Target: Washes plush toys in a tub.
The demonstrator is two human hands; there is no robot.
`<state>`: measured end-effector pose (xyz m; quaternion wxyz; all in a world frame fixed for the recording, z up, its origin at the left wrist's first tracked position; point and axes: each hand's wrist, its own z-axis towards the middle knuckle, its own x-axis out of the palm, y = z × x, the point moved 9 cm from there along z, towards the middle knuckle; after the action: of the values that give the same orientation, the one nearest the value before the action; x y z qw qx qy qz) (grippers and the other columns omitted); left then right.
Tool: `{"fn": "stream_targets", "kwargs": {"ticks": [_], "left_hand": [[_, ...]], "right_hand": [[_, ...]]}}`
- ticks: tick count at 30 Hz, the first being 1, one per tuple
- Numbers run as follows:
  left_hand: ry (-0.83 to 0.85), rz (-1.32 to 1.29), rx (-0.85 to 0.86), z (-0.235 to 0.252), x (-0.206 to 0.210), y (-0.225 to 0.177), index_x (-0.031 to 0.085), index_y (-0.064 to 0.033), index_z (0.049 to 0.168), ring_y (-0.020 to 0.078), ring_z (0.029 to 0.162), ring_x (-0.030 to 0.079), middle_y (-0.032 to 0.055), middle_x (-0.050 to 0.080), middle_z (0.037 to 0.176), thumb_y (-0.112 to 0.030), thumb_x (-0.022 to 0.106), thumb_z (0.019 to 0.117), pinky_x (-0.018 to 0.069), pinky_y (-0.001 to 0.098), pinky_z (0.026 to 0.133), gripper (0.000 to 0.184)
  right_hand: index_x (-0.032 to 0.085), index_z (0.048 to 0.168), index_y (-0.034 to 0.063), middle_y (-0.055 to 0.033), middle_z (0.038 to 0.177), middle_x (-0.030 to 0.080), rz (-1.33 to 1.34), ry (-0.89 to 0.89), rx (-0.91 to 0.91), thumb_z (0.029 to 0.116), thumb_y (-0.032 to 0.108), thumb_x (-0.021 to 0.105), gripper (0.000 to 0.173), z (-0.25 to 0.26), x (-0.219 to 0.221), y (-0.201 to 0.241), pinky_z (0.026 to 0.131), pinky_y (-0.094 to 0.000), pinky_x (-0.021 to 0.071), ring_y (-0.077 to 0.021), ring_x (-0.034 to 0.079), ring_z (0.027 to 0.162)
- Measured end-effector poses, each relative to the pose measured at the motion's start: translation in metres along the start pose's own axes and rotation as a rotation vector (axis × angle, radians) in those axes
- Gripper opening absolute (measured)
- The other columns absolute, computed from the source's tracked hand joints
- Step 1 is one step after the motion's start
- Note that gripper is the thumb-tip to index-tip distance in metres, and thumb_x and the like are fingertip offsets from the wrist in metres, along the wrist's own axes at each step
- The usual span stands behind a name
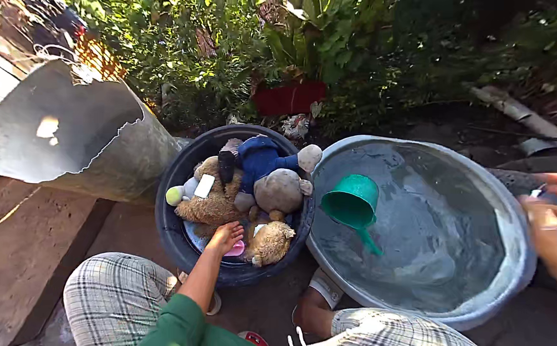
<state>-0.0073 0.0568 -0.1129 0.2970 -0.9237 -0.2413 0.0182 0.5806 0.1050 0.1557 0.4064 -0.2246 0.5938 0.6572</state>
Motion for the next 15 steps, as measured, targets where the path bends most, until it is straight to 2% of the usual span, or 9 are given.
{"fn": "stream_targets", "kwargs": {"ticks": [1,3,6,9,11,12,13,14,15], "left_hand": [[-0.041,-0.037,-0.016,0.008,-0.004,0.006,0.044,0.0044,0.143,0.0266,0.112,0.062,0.0222,0.057,0.134,-0.016,0.044,0.1097,0.0519,0.0386,0.095,0.039],[-0.095,-0.122,-0.056,0.018,-0.012,0.011,0.038,0.0043,0.146,0.0300,0.116,0.059,0.0244,0.051,0.138,-0.013,0.044,0.1079,0.0519,0.0410,0.096,0.042],[-0.134,-0.211,-0.076,0.032,-0.030,0.011,0.035,0.0024,0.148,0.0335,0.123,0.055,0.0251,0.047,0.145,-0.012,0.043,0.1068,0.0496,0.0472,0.099,0.045],[-0.248,-0.225,0.002,0.050,-0.049,0.010,0.044,0.0016,0.142,0.0327,0.115,0.056,0.0230,0.053,0.133,-0.011,0.047,0.1056,0.0502,0.0506,0.094,0.038],[-0.244,-0.228,0.044,0.056,-0.046,0.010,0.038,0.0029,0.150,0.0377,0.132,0.051,0.0262,0.046,0.149,-0.012,0.044,0.1094,0.0466,0.0559,0.106,0.044],[-0.220,-0.259,0.050,0.057,-0.041,0.010,0.036,0.0040,0.151,0.0378,0.129,0.053,0.0275,0.047,0.148,-0.012,0.040,0.1108,0.0492,0.0539,0.103,0.043],[-0.181,-0.305,0.030,0.055,-0.036,0.010,0.038,0.0048,0.148,0.0356,0.117,0.060,0.0277,0.052,0.140,-0.015,0.035,0.1124,0.0540,0.0499,0.095,0.041],[-0.119,-0.343,-0.007,0.049,-0.029,0.009,0.043,0.0066,0.142,0.0323,0.102,0.067,0.0271,0.061,0.127,-0.018,0.031,0.1134,0.0580,0.0456,0.086,0.040],[0.003,-0.339,-0.049,0.040,-0.017,0.007,0.047,0.0074,0.136,0.0276,0.094,0.069,0.0235,0.066,0.116,-0.021,0.028,0.1139,0.0579,0.0414,0.083,0.041]], "right_hand": [[0.051,0.138,-0.0082,-0.0348,0.139,0.051,-0.009,0.102,-0.171,0.1003,0.022,0.053,0.048,0.004,0.020,0.055,0.101,-0.0672,0.0447,-0.0517,0.052,0.127],[0.063,0.130,-0.0005,-0.0251,0.134,0.060,-0.017,0.390,-0.383,0.0943,0.026,0.064,0.045,-0.011,0.079,0.148,0.104,-0.0649,0.0442,-0.0448,0.056,0.126],[0.060,0.141,0.0109,-0.0190,0.148,0.052,-0.170,0.953,-0.478,0.0982,0.034,0.066,0.049,-0.070,0.181,0.237,0.112,-0.0629,0.0362,-0.0413,0.045,0.140],[0.048,0.153,0.0193,-0.0201,0.161,0.036,-0.382,1.262,-0.503,0.0938,0.048,0.070,0.069,-0.123,0.277,0.259,0.118,-0.0698,0.0204,-0.0454,0.025,0.151],[0.039,0.159,0.0253,-0.0201,0.168,0.021,-0.546,1.374,-0.449,0.0899,0.051,0.074,0.081,-0.146,0.334,0.250,0.117,-0.0771,0.0065,-0.0496,0.010,0.154],[0.038,0.159,0.0287,-0.0200,0.169,0.016,-0.596,1.383,-0.408,0.0866,0.049,0.078,0.085,-0.151,0.359,0.241,0.114,-0.0804,0.0056,-0.0520,0.007,0.154],[0.037,0.159,0.0333,-0.0192,0.170,0.013,-0.627,1.373,-0.356,0.0827,0.044,0.082,0.089,-0.152,0.382,0.233,0.111,-0.0830,0.0096,-0.0541,0.007,0.153],[0.039,0.157,0.0363,-0.0193,0.169,0.015,-0.651,1.348,-0.314,0.0780,0.039,0.087,0.093,-0.151,0.400,0.228,0.107,-0.0841,0.0176,-0.0558,0.012,0.151],[0.040,0.156,0.0366,-0.0198,0.168,0.019,-0.689,1.326,-0.287,0.0744,0.035,0.089,0.095,-0.148,0.415,0.224,0.104,-0.0831,0.0253,-0.0564,0.017,0.149]]}}
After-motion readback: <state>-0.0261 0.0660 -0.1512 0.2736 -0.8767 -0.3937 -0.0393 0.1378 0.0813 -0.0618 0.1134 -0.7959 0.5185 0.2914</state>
